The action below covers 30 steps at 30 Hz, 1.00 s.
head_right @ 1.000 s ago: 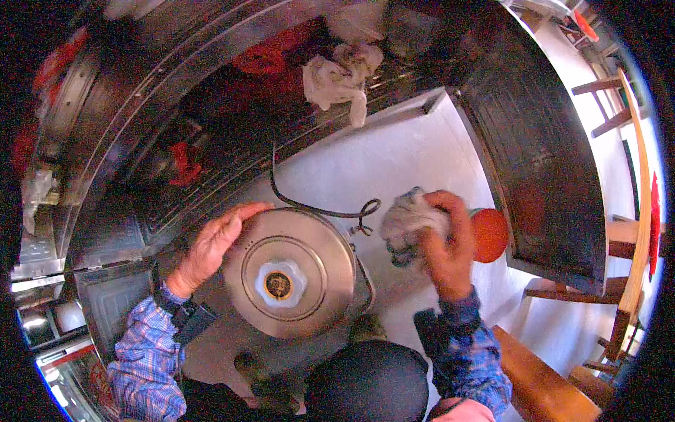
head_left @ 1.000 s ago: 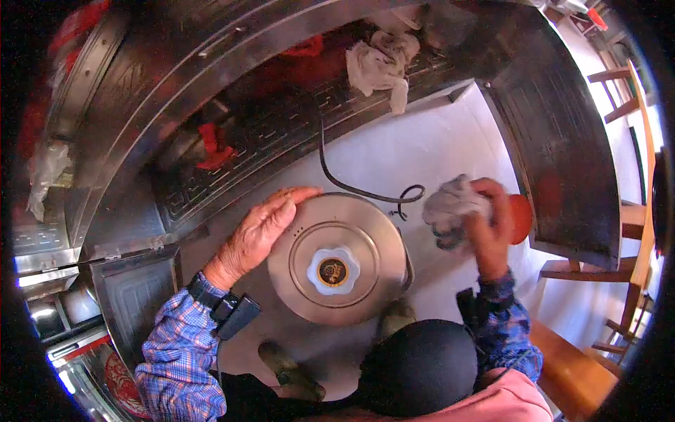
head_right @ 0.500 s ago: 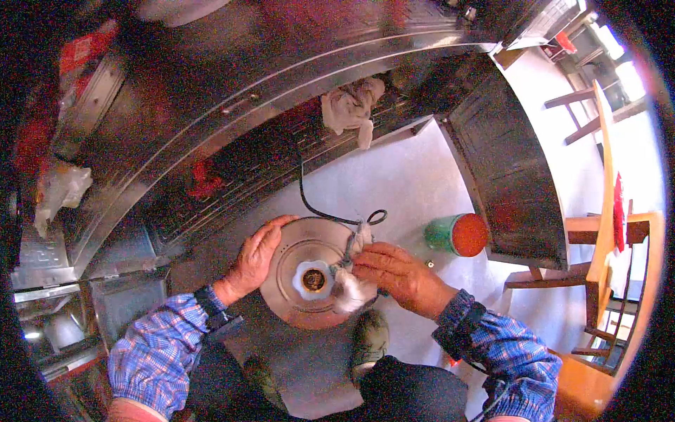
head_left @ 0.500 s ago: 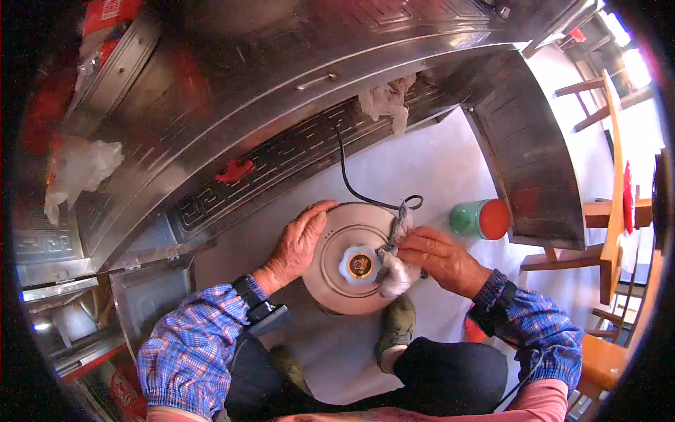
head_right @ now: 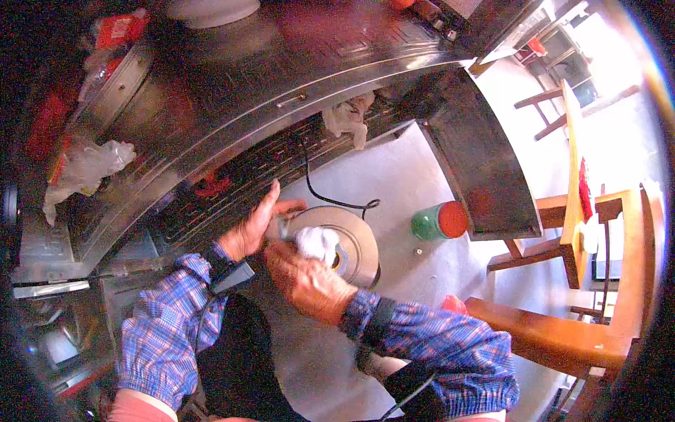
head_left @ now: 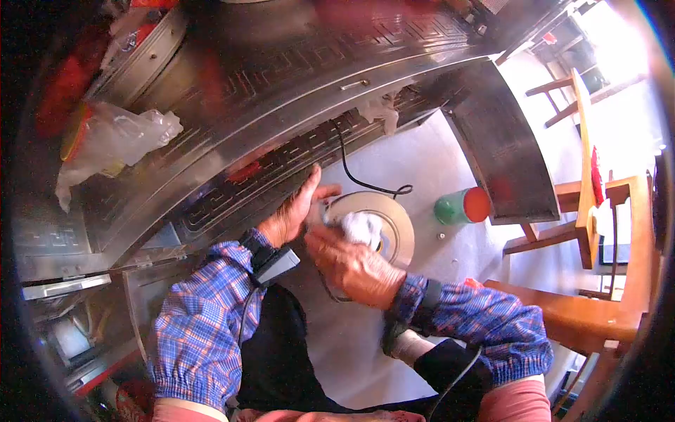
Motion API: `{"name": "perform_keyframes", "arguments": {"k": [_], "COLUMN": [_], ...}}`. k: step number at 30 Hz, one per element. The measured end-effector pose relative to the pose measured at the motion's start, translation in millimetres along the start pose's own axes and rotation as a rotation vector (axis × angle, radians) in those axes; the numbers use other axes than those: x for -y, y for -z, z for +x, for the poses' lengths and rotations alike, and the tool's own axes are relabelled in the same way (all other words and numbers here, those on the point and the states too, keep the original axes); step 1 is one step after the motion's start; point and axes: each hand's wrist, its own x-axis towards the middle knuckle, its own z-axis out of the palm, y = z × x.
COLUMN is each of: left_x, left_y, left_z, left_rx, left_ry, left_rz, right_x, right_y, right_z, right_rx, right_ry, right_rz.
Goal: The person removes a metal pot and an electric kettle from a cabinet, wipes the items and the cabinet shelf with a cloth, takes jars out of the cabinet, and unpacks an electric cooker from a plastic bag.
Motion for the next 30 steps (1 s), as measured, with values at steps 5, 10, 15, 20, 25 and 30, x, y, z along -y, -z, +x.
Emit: {"name": "perform_keyframes", "arguments": {"k": [5, 10, 15, 20, 25, 30], "left_x": [-12.7, 5.8, 5.4, 8.2, 4.2, 19.0], "left_y": [-33.5, -45.1, -46.1, -45.1, -45.1, -25.1], "left_z": [13.7, 8.3, 8.6, 10.9, 8.8, 24.6], "left_rx": [0.037, -0.133, -0.175, -0.213, -0.203, -0.223], "left_ry": [-0.567, -0.696, -0.718, -0.733, -0.716, -0.737], "left_rz": [0.946, 1.019, 0.975, 1.005, 0.967, 1.014], "right_x": [25.2, -2.1, -68.0, -45.8, -70.2, -72.3], "right_y": [3.9, 20.2, 49.3, 41.1, 19.3, 9.9], "right_z": [-40.0, -117.4, -145.8, -72.9, -53.3, -2.0], "right_rx": [0.207, 0.175, -0.235, -0.354, -0.344, -0.368], "right_ry": [-0.045, 0.024, -0.616, -0.424, -0.465, -0.513], "right_rz": [0.284, 0.297, 0.092, 0.135, 0.084, 0.146]}}
